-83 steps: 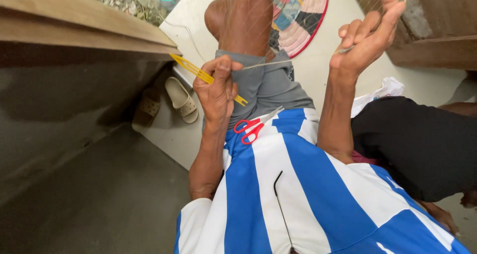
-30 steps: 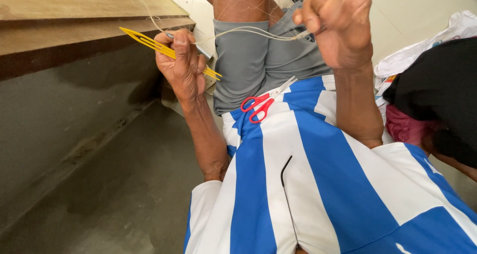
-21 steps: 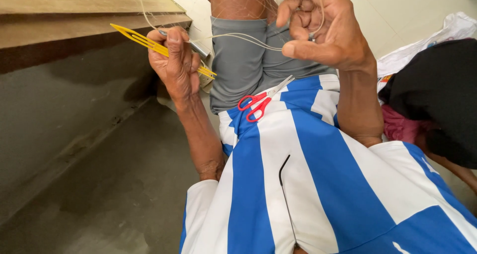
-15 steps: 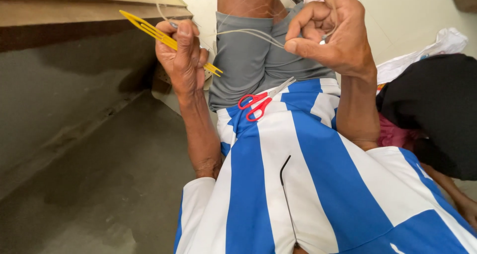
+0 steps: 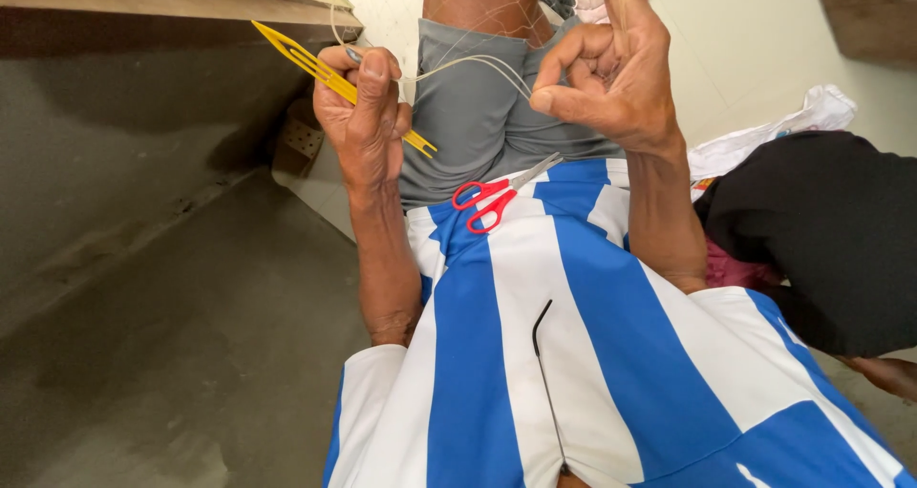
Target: Repairing a fishing net using a netting needle and scissors while sitting on the floor.
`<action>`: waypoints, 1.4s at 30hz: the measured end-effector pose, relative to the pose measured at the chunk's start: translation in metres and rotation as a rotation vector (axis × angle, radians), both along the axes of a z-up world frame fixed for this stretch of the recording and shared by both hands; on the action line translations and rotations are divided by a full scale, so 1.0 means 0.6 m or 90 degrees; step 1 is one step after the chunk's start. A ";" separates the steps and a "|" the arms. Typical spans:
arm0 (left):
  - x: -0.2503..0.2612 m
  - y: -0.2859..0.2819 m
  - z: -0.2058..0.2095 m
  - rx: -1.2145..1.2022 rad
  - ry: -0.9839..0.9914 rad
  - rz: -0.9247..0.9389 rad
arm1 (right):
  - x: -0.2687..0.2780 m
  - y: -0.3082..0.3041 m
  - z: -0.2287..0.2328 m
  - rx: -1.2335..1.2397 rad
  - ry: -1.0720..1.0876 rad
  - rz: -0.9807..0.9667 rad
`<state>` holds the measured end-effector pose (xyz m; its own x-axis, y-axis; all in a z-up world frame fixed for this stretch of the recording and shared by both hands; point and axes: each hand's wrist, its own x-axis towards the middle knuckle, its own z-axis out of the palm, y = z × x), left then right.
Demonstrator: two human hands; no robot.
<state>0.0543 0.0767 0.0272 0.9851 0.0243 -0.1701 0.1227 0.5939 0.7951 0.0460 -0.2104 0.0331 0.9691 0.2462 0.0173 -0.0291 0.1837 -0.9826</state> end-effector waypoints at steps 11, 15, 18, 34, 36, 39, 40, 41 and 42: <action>-0.025 0.009 0.016 -0.066 0.034 0.004 | 0.009 -0.030 -0.051 0.242 0.091 -0.051; -0.037 0.008 0.018 -0.143 0.054 -0.028 | 0.011 -0.049 -0.076 0.370 0.158 -0.054; -0.038 0.005 0.025 -0.127 0.045 -0.049 | 0.013 -0.075 -0.108 0.495 0.220 -0.050; -0.061 -0.028 0.076 -0.074 0.031 -0.099 | 0.054 -0.034 -0.177 0.694 0.278 -0.014; -0.066 -0.026 0.078 -0.064 0.028 -0.093 | 0.059 -0.013 -0.167 0.694 0.307 -0.013; -0.073 -0.024 0.101 -0.049 0.024 -0.096 | 0.070 0.009 -0.157 0.594 0.303 0.001; -0.075 -0.024 0.102 -0.048 0.023 -0.099 | 0.072 0.014 -0.144 0.596 0.300 0.000; -0.077 -0.024 0.103 -0.055 0.013 -0.101 | 0.074 0.019 -0.132 0.556 0.273 0.029; -0.082 -0.025 0.103 -0.063 0.005 -0.102 | 0.076 0.024 -0.121 0.514 0.248 0.059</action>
